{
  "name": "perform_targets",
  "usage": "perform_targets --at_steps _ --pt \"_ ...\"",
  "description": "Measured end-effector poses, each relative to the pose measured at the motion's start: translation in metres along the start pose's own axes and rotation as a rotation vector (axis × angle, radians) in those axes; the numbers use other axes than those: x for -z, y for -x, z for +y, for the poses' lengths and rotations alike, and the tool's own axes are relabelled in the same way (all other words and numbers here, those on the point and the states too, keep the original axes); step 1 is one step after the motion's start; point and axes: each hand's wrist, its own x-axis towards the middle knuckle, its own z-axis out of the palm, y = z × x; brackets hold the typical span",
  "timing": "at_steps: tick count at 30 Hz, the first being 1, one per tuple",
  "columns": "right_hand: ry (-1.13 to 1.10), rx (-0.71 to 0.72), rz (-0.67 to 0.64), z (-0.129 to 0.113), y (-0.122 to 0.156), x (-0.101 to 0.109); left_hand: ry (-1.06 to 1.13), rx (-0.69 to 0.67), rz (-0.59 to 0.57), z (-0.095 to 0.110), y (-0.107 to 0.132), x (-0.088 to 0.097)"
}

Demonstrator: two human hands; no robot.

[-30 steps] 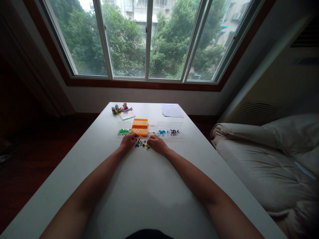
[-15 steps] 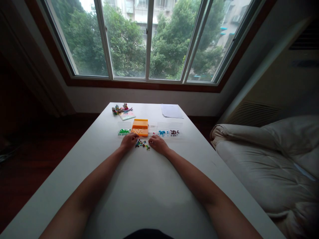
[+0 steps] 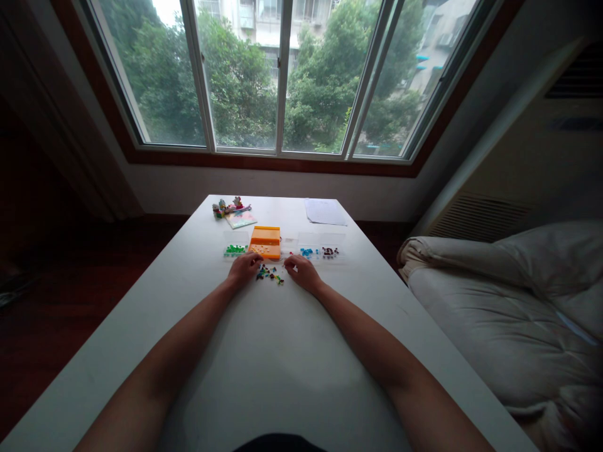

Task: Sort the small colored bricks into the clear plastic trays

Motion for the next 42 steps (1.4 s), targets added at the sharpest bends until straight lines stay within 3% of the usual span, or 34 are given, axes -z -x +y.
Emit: perform_targets --at_steps 6,13,20,24,30,35,42 --pt "-0.062 -0.111 0.155 0.006 -0.001 0.003 0.002 -0.002 -0.001 0.0 0.0 0.0" --pt "-0.173 -0.347 0.394 0.033 -0.003 0.008 0.002 0.001 -0.001 -0.001 0.0 -0.002" --pt "-0.227 -0.494 0.438 0.044 -0.003 0.008 -0.01 0.012 -0.01 -0.002 -0.001 -0.003" --pt "-0.19 -0.471 0.444 0.039 -0.003 0.009 -0.019 0.003 -0.015 0.0 -0.001 -0.001" --pt "-0.129 -0.347 0.383 0.027 -0.002 0.013 -0.077 -0.05 -0.023 0.011 0.001 0.002" --pt "-0.041 -0.213 0.151 0.018 -0.001 0.007 -0.112 -0.207 -0.055 0.026 0.002 0.0" --pt "0.163 0.043 -0.103 0.0 0.0 -0.002 -0.108 -0.274 -0.141 0.029 0.002 -0.005"
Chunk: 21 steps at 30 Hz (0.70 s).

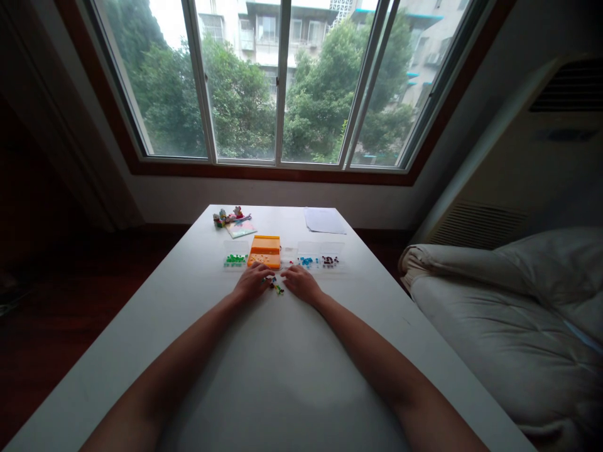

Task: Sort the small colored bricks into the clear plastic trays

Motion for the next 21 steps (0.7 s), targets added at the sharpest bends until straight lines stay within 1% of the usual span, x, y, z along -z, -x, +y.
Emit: perform_targets --at_steps 3,9,12,18,21 --pt "0.017 0.05 -0.021 -0.003 0.0 0.0 0.017 0.005 -0.021 -0.001 0.001 0.0" --pt "0.007 0.055 -0.021 -0.009 -0.002 -0.002 0.042 0.012 -0.021 -0.002 0.003 0.002" --pt "-0.049 0.009 -0.001 -0.016 -0.004 0.0 0.055 0.043 -0.016 -0.003 0.004 0.004" --pt "-0.238 -0.165 0.094 -0.022 -0.013 0.003 0.073 0.086 0.011 -0.005 0.005 0.005" --pt "-0.276 -0.176 0.127 -0.022 -0.022 0.001 0.076 0.09 0.015 -0.006 0.005 0.003"
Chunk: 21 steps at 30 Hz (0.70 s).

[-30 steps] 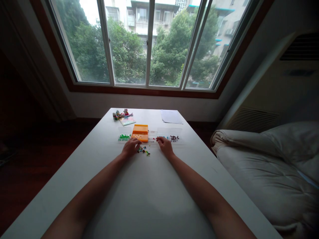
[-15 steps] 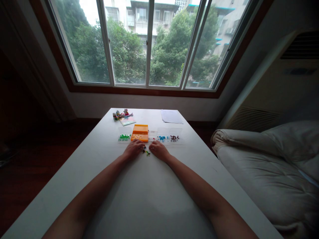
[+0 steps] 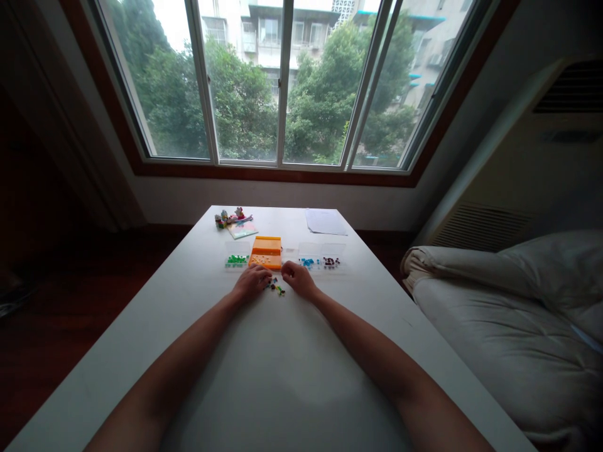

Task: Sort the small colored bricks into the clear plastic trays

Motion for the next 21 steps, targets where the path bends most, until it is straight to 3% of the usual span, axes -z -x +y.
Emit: perform_targets --at_steps 6,11,21 --pt "0.022 0.019 0.079 0.001 -0.022 -0.009 -0.001 0.013 0.007 0.001 0.0 0.0" --pt "-0.017 -0.018 0.143 0.004 -0.035 -0.018 0.003 -0.082 -0.046 0.004 -0.002 0.004" --pt "-0.009 -0.049 0.091 0.024 -0.01 -0.003 0.023 -0.123 -0.067 0.001 0.0 0.002"
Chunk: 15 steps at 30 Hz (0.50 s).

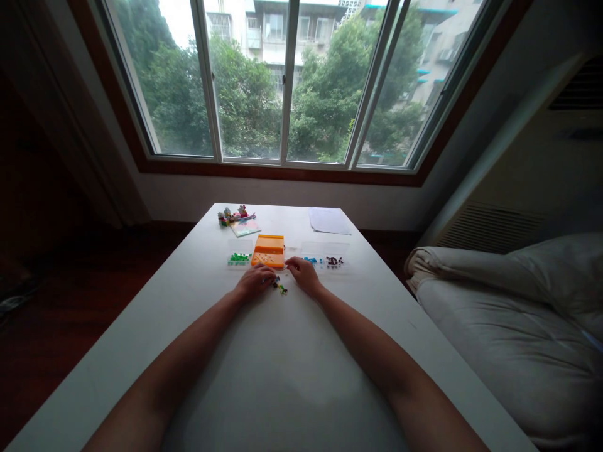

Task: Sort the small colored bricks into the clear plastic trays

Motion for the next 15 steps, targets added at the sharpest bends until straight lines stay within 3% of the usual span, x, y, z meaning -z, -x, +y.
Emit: perform_targets --at_steps 4,15 --pt "-0.042 -0.065 0.001 -0.001 0.013 0.002 -0.007 0.025 0.004 0.001 0.0 0.001" --pt "-0.021 -0.045 -0.027 -0.007 0.017 0.0 0.0 -0.026 0.003 -0.002 0.0 -0.001"
